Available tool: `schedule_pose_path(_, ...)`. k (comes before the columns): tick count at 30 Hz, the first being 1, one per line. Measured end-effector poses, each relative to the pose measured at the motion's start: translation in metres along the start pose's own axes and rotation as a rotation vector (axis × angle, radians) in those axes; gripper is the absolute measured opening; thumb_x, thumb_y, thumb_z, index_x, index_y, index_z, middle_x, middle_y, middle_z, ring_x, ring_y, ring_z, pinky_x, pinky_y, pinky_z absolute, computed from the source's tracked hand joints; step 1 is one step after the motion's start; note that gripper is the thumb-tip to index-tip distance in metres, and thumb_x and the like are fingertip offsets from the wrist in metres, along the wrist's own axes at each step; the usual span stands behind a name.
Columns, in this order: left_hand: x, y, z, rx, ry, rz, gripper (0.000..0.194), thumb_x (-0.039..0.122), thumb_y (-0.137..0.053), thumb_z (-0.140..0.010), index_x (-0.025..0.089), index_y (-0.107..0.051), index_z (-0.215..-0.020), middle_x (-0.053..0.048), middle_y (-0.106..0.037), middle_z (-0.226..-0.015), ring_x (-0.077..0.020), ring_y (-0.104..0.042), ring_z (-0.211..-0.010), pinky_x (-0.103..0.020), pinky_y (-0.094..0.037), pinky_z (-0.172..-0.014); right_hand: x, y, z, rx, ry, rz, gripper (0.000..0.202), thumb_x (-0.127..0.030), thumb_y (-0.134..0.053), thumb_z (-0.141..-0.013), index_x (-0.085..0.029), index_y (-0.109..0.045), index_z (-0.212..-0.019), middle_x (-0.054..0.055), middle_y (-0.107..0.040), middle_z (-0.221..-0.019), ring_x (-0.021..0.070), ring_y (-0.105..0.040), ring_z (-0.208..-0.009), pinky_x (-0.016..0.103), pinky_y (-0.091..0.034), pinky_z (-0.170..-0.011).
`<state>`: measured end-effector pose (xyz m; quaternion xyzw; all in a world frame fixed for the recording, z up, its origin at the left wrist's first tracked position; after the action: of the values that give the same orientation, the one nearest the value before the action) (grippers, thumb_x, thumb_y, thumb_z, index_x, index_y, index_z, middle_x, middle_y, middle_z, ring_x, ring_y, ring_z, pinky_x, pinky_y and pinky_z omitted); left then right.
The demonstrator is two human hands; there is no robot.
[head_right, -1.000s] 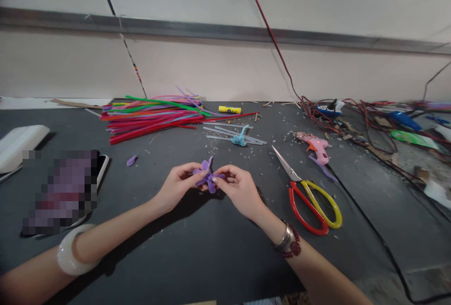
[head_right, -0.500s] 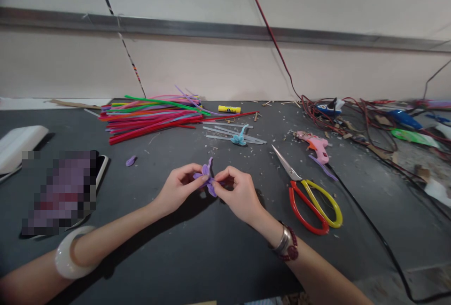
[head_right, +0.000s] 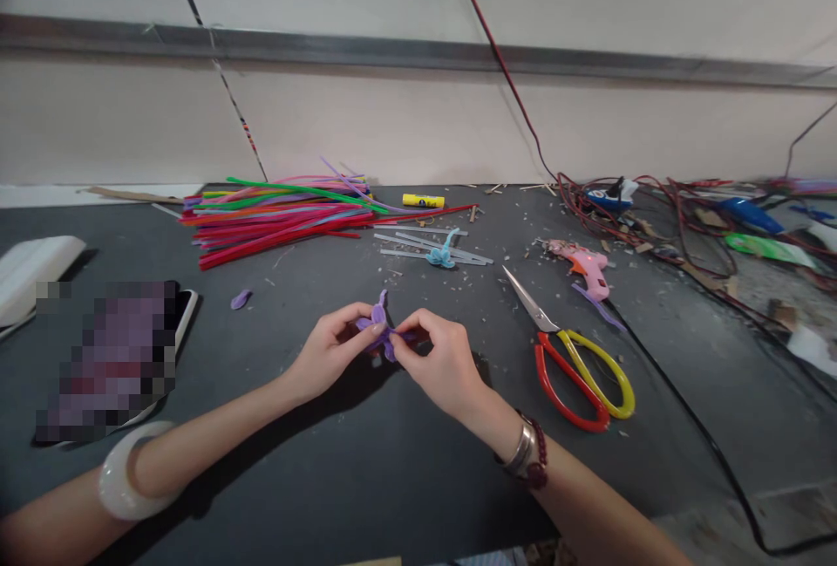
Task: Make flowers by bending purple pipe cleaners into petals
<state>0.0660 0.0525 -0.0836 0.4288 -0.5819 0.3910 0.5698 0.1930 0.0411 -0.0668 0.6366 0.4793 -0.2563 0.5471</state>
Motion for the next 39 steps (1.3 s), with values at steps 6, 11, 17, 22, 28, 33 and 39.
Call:
schedule_pose_path(6,-0.001,0.002,-0.001,0.005,0.001,-0.035,0.016,0.027,-0.058,-0.076,0.014,-0.059,-0.085,0.000,-0.060,-0.068,-0.0104,-0.056,-0.061,-0.021,-0.046,-0.061,0.005,-0.004,-0.001,-0.073,-0.022,-0.010,0.007,-0.021,-0.055,-0.076,-0.017,-0.060,-0.076,0.002,-0.065,-0.070,0.0127,-0.060,-0.063,0.023,-0.046,-0.059)
schedule_pose_path(11,-0.005,0.000,-0.003,-0.033,0.014,-0.070,0.017,0.030,-0.053,-0.079,0.014,-0.060,-0.082,-0.001,-0.060,-0.069,-0.0110,-0.055,-0.062,-0.023,-0.045,-0.063,0.005,-0.002,-0.001,-0.055,-0.034,-0.014,0.005,-0.021,-0.055,-0.075,-0.017,-0.058,-0.073,0.001,-0.064,-0.067,0.0118,-0.058,-0.059,0.021,-0.045,-0.056)
schedule_pose_path(17,-0.003,0.000,-0.004,-0.041,-0.003,-0.074,0.018,0.030,-0.051,-0.080,0.014,-0.059,-0.078,0.001,-0.055,-0.064,-0.0092,-0.051,-0.056,-0.021,-0.043,-0.058,0.001,-0.001,0.000,0.008,-0.002,0.060,0.007,-0.020,-0.056,-0.074,-0.016,-0.056,-0.068,0.000,-0.061,-0.061,0.0105,-0.055,-0.055,0.020,-0.043,-0.053)
schedule_pose_path(22,-0.003,-0.001,-0.003,-0.045,0.012,-0.061,0.017,0.030,-0.052,-0.080,0.014,-0.058,-0.080,0.002,-0.054,-0.063,-0.0084,-0.049,-0.055,-0.020,-0.041,-0.056,-0.003,0.000,0.002,0.075,0.043,0.156,0.007,-0.017,-0.055,-0.073,-0.017,-0.055,-0.065,-0.001,-0.058,-0.058,0.0094,-0.052,-0.053,0.019,-0.040,-0.052)
schedule_pose_path(28,-0.001,-0.008,0.002,-0.072,0.007,-0.092,0.018,0.031,-0.053,-0.080,0.014,-0.059,-0.079,0.002,-0.055,-0.063,-0.0083,-0.050,-0.053,-0.020,-0.041,-0.054,0.000,0.004,0.000,0.133,0.029,0.185,0.006,-0.014,-0.056,-0.070,-0.017,-0.055,-0.065,-0.001,-0.057,-0.056,0.0097,-0.053,-0.051,0.020,-0.041,-0.051)
schedule_pose_path(33,-0.004,0.004,-0.003,0.003,0.000,-0.155,0.018,0.031,-0.051,-0.081,0.014,-0.058,-0.078,0.002,-0.055,-0.061,-0.0092,-0.050,-0.055,-0.020,-0.042,-0.056,0.013,-0.001,-0.005,0.001,-0.078,-0.043,0.007,-0.020,-0.055,-0.074,-0.016,-0.059,-0.079,0.002,-0.063,-0.066,0.0129,-0.061,-0.057,0.024,-0.049,-0.055)
schedule_pose_path(39,-0.002,0.006,-0.006,0.024,-0.007,-0.113,0.017,0.029,-0.049,-0.082,0.014,-0.058,-0.081,0.002,-0.055,-0.061,-0.0084,-0.050,-0.054,-0.020,-0.042,-0.056,0.019,-0.002,-0.006,-0.032,-0.134,-0.273,0.011,-0.025,-0.057,-0.076,-0.017,-0.057,-0.084,0.003,-0.065,-0.072,0.0160,-0.066,-0.068,0.026,-0.054,-0.061)
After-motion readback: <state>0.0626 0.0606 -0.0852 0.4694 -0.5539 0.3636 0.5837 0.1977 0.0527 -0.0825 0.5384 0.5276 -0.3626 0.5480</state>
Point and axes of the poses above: each hand's wrist, its own z-axis away from the middle knuckle, its own y-axis out of the back of the hand, x = y × z, the point moved 7 cm from there along -z, towards the middle knuckle
